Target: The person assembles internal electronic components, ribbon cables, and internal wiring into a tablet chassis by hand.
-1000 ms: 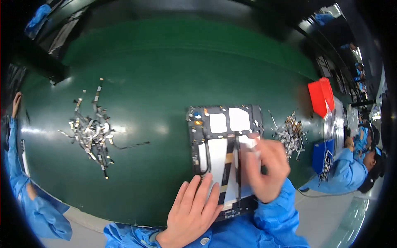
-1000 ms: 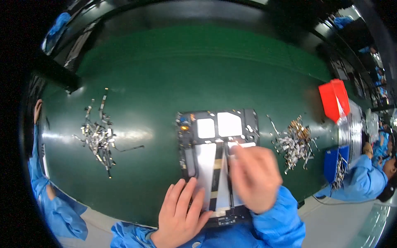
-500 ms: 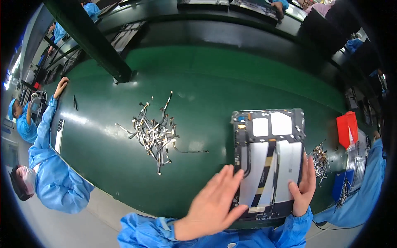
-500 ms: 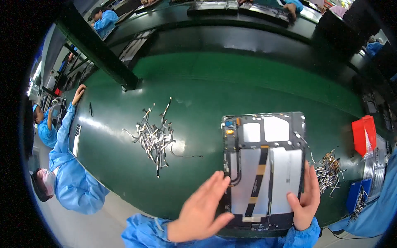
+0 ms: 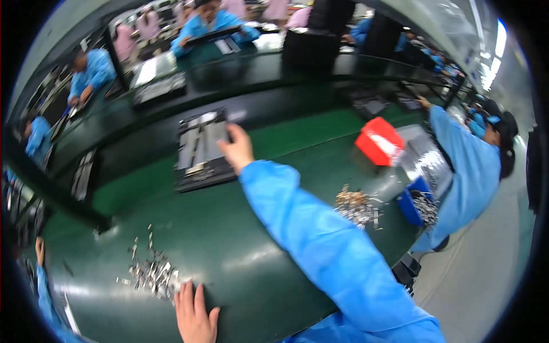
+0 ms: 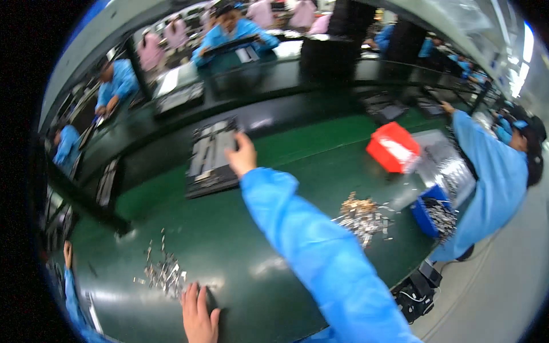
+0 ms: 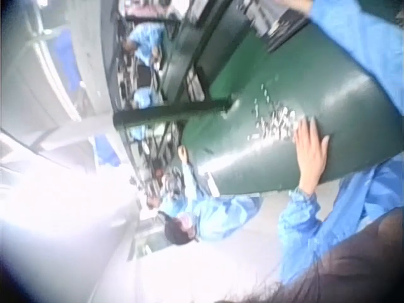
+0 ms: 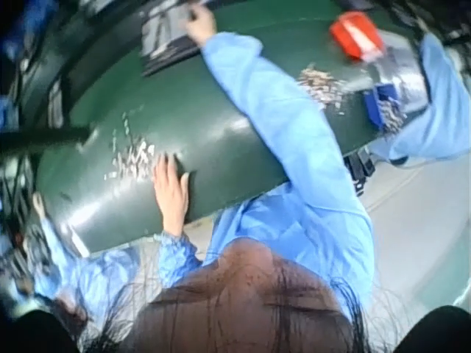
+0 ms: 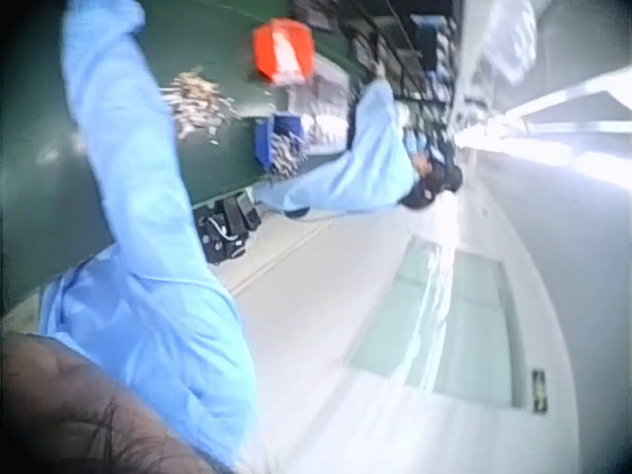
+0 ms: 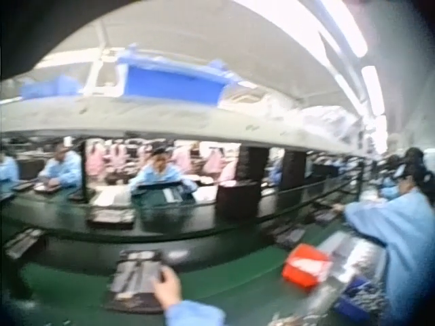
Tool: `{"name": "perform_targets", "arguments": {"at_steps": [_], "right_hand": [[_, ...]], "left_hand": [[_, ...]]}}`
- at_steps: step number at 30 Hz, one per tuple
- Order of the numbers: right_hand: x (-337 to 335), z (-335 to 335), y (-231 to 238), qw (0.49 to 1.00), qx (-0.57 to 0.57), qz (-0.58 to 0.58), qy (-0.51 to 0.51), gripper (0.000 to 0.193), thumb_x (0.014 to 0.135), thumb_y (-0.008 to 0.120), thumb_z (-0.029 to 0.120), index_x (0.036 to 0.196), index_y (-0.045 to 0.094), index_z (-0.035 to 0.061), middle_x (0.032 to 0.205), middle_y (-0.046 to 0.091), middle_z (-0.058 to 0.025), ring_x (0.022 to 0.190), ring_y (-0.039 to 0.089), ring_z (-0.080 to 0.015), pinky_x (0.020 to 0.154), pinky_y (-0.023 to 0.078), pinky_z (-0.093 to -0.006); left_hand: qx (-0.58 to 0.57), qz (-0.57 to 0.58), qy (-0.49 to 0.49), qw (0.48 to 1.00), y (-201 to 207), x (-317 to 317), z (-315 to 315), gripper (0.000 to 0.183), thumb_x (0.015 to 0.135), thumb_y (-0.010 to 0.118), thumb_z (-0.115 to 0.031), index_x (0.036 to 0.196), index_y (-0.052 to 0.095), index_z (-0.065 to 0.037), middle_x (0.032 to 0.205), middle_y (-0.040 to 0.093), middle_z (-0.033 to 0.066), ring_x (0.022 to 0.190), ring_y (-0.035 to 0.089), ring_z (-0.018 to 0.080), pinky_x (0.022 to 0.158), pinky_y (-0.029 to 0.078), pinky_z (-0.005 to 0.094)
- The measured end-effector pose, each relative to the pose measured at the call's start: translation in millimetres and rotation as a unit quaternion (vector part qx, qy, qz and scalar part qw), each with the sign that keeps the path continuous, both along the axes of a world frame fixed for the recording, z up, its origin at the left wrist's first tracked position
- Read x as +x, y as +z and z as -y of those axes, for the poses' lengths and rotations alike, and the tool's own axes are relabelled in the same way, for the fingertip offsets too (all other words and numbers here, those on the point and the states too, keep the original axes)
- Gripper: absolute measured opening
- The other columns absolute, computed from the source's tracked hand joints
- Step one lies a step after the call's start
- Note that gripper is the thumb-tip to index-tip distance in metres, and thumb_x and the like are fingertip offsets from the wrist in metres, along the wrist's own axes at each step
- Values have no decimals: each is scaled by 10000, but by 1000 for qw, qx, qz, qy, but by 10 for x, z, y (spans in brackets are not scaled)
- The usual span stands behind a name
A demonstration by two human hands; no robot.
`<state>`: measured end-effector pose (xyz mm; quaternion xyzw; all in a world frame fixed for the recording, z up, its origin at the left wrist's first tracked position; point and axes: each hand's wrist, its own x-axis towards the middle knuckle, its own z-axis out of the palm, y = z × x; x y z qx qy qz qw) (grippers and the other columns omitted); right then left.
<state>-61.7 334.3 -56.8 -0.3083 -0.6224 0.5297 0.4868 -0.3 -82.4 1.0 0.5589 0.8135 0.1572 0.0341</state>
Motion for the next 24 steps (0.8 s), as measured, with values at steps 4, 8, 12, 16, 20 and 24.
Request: {"name": "perform_targets", "arguments": {"at_steps": [4, 8, 12, 16, 20, 24], "right_hand": [[-241, -259, -233, 997, 60, 47, -26, 584, 718, 732, 68, 1273, 555, 27, 1244, 605, -186, 1179, 570, -314, 1019, 429, -370], [-219, -110, -77, 981, 142, 113, -69, 511, 704, 672, 41, 1207, 587, 31, 1260, 535, -244, 1189, 493, -409, 1039, 390, -451], [292, 443, 402, 950, 296, 97, -21, 451, 692, 638, 12, 1140, 600, 50, 1285, 476, -250, 1212, 419, -437, 1056, 360, -475], [1510, 1181, 1100, 917, 322, 128, 198, 353, 795, 628, 23, 1144, 637, 76, 1342, 517, -170, 1209, 522, -356, 998, 434, -396], [2579, 1710, 1084, 902, 227, 208, 302, 305, 766, 643, -80, 1044, 653, 45, 1249, 553, -152, 1083, 570, -323, 878, 489, -362], [3098, 2058, 868, 933, 81, 255, 239, 237, 777, 632, -80, 973, 703, 33, 1150, 640, -130, 990, 623, -270, 799, 515, -336]], "left_hand": [[3, -7, -31, 1000, -116, 25, 37, 526, 894, 588, -208, 1361, 437, -20, 1410, 425, 204, 1295, 398, 391, 1116, 260, 503], [22, 10, -60, 998, -172, 125, 1, 474, 879, 612, -162, 1311, 490, -9, 1312, 533, 193, 1234, 478, 390, 1082, 332, 481], [61, -38, -189, 979, -262, 327, -214, 442, 781, 739, -218, 1152, 624, -7, 1195, 625, 165, 1135, 601, 292, 1008, 441, 459], [84, 6, -216, 973, -177, 645, -151, 447, 801, 742, -338, 1105, 655, -23, 1153, 656, 116, 1129, 610, 244, 1005, 451, 394], [93, 15, -223, 970, -203, 982, -16, 304, 853, 685, -292, 1035, 688, -49, 1123, 674, 83, 1084, 632, 209, 943, 485, 336], [132, -42, -231, 963, -317, 1139, 94, 165, 821, 672, -196, 950, 709, -99, 1094, 691, 36, 1032, 646, 176, 852, 504, 271]]}}
